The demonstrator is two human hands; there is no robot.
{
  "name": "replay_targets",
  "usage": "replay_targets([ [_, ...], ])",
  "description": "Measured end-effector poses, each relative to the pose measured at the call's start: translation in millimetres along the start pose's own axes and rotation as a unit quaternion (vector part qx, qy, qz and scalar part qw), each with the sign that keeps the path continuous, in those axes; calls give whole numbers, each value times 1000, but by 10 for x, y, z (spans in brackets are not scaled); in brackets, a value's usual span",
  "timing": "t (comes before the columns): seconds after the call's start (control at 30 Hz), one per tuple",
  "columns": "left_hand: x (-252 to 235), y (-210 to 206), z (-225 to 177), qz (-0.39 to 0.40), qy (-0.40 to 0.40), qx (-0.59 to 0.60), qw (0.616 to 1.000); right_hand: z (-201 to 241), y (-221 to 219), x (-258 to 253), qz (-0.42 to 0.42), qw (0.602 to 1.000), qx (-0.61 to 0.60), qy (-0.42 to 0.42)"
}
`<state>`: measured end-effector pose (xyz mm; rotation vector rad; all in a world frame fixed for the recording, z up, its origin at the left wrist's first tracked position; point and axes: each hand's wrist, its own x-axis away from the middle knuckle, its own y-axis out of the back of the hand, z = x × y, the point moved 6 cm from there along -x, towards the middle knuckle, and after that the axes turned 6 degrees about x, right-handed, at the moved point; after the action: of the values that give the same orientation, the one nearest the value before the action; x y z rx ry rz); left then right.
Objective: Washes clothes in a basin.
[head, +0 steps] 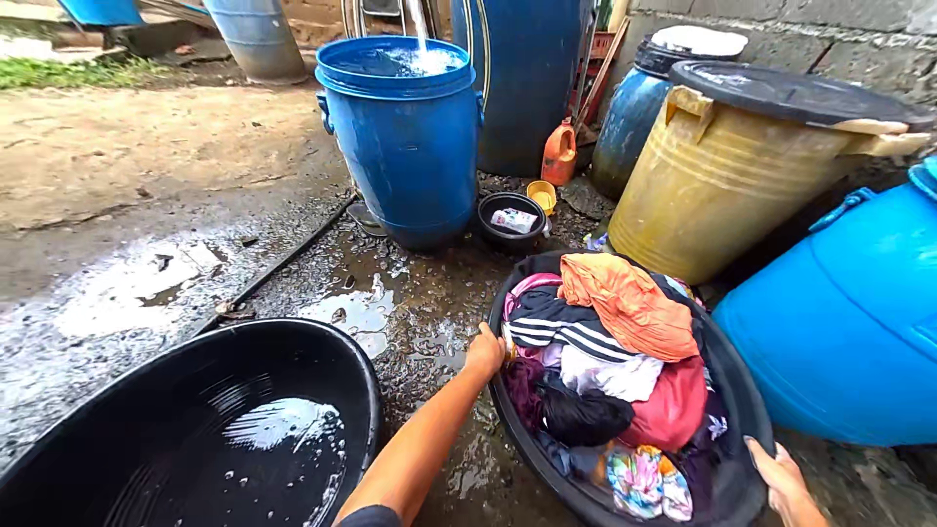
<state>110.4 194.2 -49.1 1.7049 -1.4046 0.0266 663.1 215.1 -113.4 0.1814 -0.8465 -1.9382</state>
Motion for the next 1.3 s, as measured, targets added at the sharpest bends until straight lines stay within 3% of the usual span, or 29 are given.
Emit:
replay_targets([
  [0.3,-203,24,-95,-34,31,19,999,-70,-23,85,-5,999,-18,-33],
  [0.47,-595,211,-289,-51,15,-49,997,38,-168,571,-33,995,-69,-69],
  [0.73,-1287,582,-502,-110,-77,-82,988,262,-709,1543,-108,969,-170,-143],
  [0.93,-1092,641,-355,-97,-65,-28,993,221,-677,1545,-108,973,-164,-123],
  [1.3,-157,658,534,-68,5,-84,994,92,-479,1656,-54,980,-153,-112],
])
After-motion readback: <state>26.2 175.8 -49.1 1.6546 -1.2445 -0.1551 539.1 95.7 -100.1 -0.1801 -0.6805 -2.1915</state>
